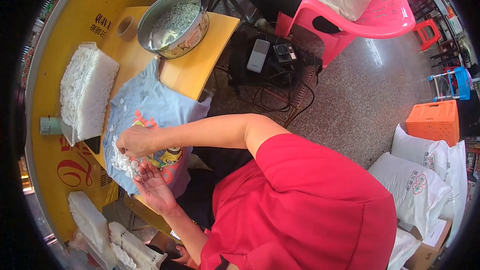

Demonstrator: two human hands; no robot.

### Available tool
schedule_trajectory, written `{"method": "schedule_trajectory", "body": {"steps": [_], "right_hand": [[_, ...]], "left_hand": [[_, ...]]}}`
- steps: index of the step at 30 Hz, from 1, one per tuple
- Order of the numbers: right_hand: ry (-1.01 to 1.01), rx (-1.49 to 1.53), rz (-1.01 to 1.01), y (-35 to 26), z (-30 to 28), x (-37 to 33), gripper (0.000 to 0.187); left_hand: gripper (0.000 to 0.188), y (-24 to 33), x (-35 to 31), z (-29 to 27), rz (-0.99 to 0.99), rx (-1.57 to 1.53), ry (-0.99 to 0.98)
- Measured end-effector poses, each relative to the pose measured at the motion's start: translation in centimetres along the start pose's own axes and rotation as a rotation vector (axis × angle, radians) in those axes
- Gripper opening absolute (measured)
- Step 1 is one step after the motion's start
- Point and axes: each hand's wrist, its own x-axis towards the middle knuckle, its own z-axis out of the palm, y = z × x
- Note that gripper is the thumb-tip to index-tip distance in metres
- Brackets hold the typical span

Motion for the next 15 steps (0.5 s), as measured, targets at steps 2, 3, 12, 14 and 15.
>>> {"method": "schedule_trajectory", "body": {"steps": [2, 3, 12, 14, 15], "right_hand": [[0.001, 0.007, -0.005, 0.15, 0.02, -0.06, 0.013], [0.005, 0.013, -0.002, 0.23, -0.04, -0.09, 0.013], [-0.004, 0.005, 0.001, 0.27, -0.20, -0.02, 0.013], [-0.011, -0.014, 0.009, 0.08, -0.37, 0.04, 0.012], [-0.017, -0.025, -0.001, 0.06, -0.35, 0.04, 0.012]], "left_hand": [[0.029, -0.15, -0.07, 0.45, 0.005, 0.016, 0.049], [0.031, -0.22, -0.09, 0.65, 0.013, 0.028, 0.095], [0.027, -0.09, 0.10, 0.13, -0.011, 0.008, 0.008], [0.028, -0.18, 0.08, 0.62, 0.001, 0.021, 0.061], [0.029, -0.27, 0.11, 0.88, 0.011, 0.036, 0.117]]}}
